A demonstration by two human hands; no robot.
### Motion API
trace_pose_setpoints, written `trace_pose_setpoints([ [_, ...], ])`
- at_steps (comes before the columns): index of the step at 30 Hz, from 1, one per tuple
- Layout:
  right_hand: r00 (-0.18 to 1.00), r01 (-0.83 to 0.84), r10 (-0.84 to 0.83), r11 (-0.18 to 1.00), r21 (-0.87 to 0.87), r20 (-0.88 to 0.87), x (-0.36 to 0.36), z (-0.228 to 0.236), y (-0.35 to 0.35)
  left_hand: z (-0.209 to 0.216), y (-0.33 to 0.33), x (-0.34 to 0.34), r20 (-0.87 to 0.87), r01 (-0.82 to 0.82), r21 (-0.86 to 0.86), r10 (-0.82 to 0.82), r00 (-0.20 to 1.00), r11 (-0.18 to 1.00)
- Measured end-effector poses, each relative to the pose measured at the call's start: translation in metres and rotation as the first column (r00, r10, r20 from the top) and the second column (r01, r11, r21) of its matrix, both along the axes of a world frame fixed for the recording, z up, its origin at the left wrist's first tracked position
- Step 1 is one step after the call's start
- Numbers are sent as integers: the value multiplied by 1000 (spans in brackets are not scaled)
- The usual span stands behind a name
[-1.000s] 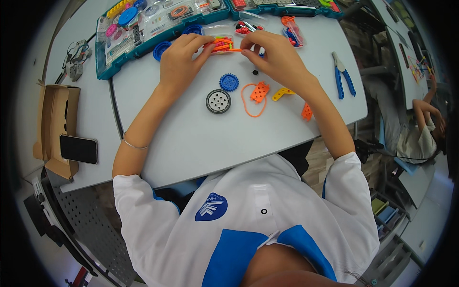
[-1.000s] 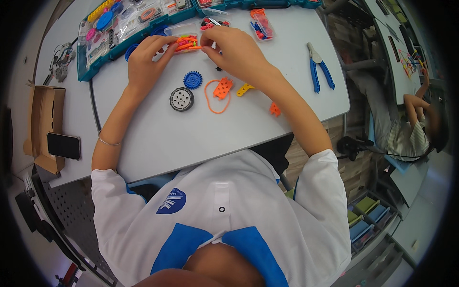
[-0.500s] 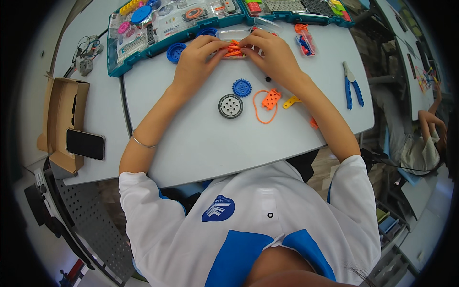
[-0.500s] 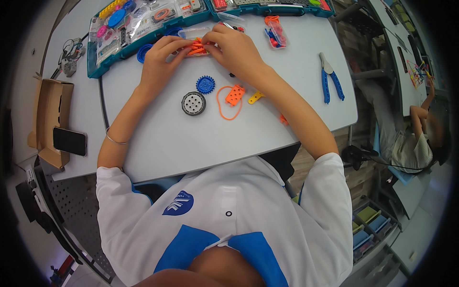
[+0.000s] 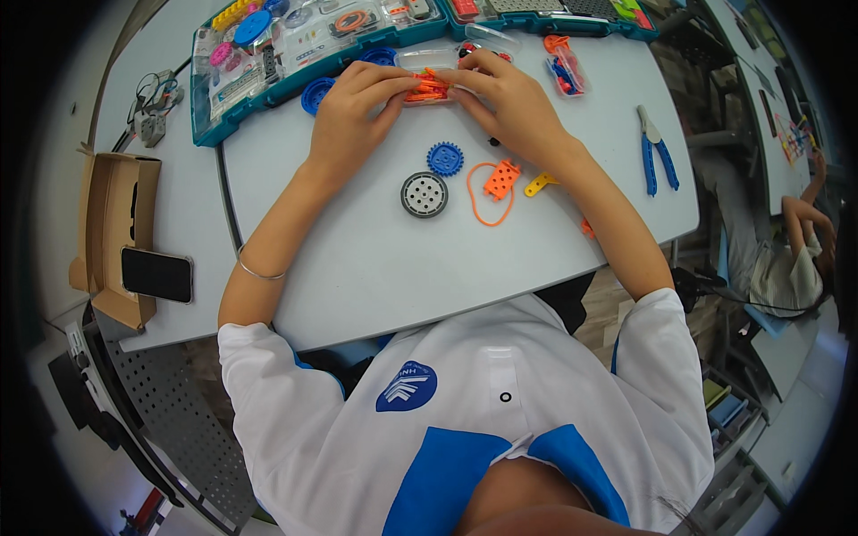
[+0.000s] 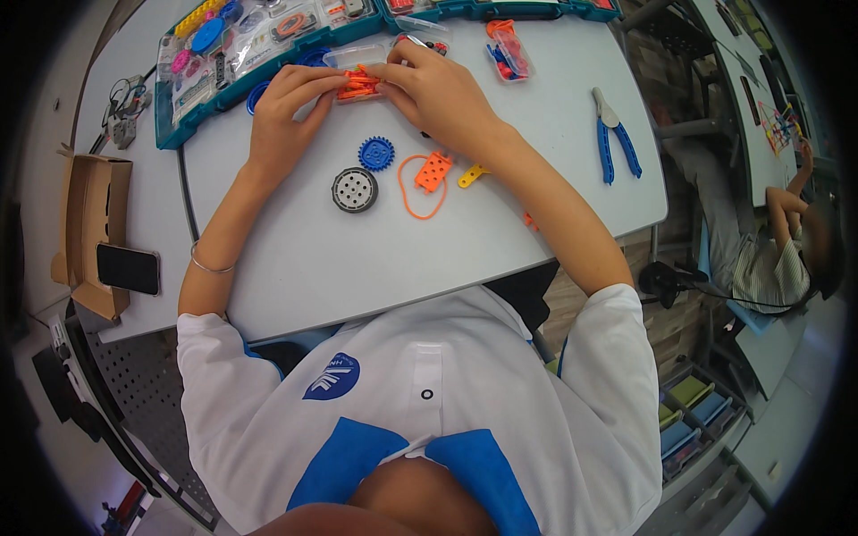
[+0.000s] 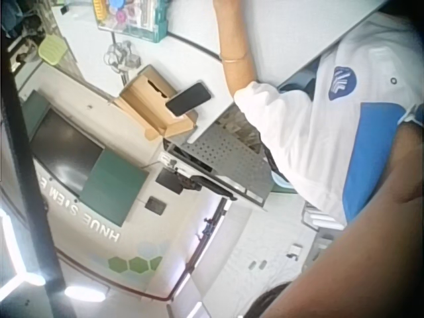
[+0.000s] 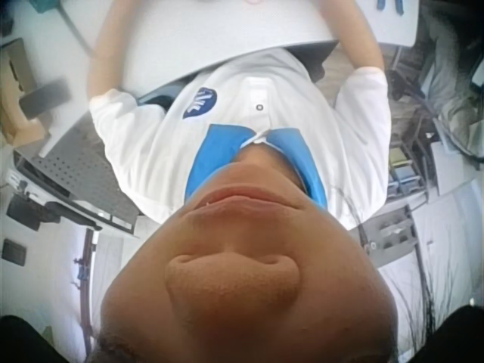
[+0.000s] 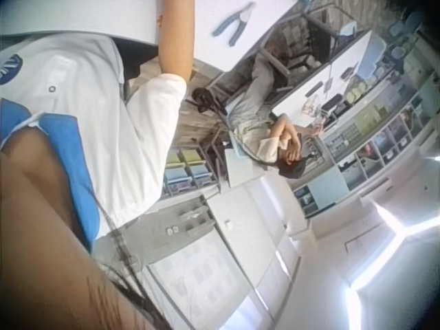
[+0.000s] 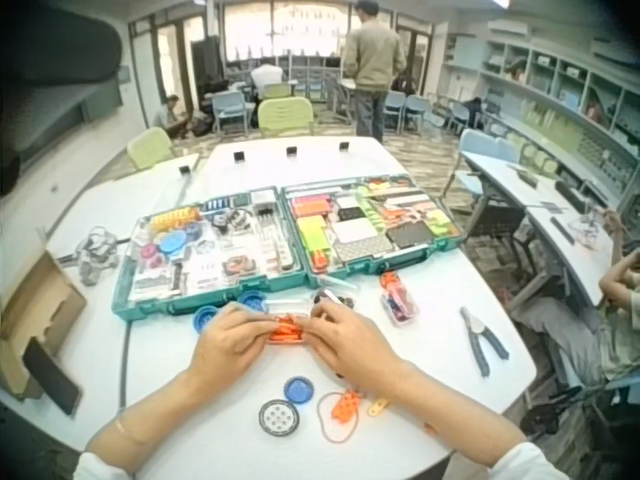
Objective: The person assembles a mechanical model using colorful plastic gears, connectors, and rods from a kit. They use pliers to cut and fit pieces, repeatedly selecting parts from the case and arranging them on the table.
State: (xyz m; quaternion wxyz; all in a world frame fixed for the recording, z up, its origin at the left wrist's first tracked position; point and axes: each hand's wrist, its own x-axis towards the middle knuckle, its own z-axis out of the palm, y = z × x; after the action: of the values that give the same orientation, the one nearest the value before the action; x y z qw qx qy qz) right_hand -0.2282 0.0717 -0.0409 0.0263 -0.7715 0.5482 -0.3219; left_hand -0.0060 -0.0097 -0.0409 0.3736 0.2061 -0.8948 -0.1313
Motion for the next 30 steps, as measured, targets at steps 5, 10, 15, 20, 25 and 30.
trace_pose_setpoints([
  [5, 1000, 14, -14, 1000, 27, -8, 2, 2, 2, 5, 8, -1, 77, 10, -26, -8, 997, 1000],
  [10, 998, 55, -55, 998, 21, -19, 3, -4, -7, 0, 4, -2, 55, -13, -6, 13, 998, 1000],
  [15, 998, 49, -48, 999, 14, -46, 3, -6, -10, -2, 1, -2, 47, -8, 1, 8, 999, 1000],
  [20, 996, 79, -77, 996, 32, -47, 5, -5, -11, -2, -1, -2, 45, -38, 4, 37, 998, 999],
  [25, 999, -31, 31, 999, -9, 14, 3, -1, -7, 1, 1, -1, 37, -65, -9, 65, 997, 998],
  [30, 1000, -19, 19, 1000, -14, 4, 1, -5, -7, -1, 2, 1, 94, -69, -43, 72, 993, 997],
])
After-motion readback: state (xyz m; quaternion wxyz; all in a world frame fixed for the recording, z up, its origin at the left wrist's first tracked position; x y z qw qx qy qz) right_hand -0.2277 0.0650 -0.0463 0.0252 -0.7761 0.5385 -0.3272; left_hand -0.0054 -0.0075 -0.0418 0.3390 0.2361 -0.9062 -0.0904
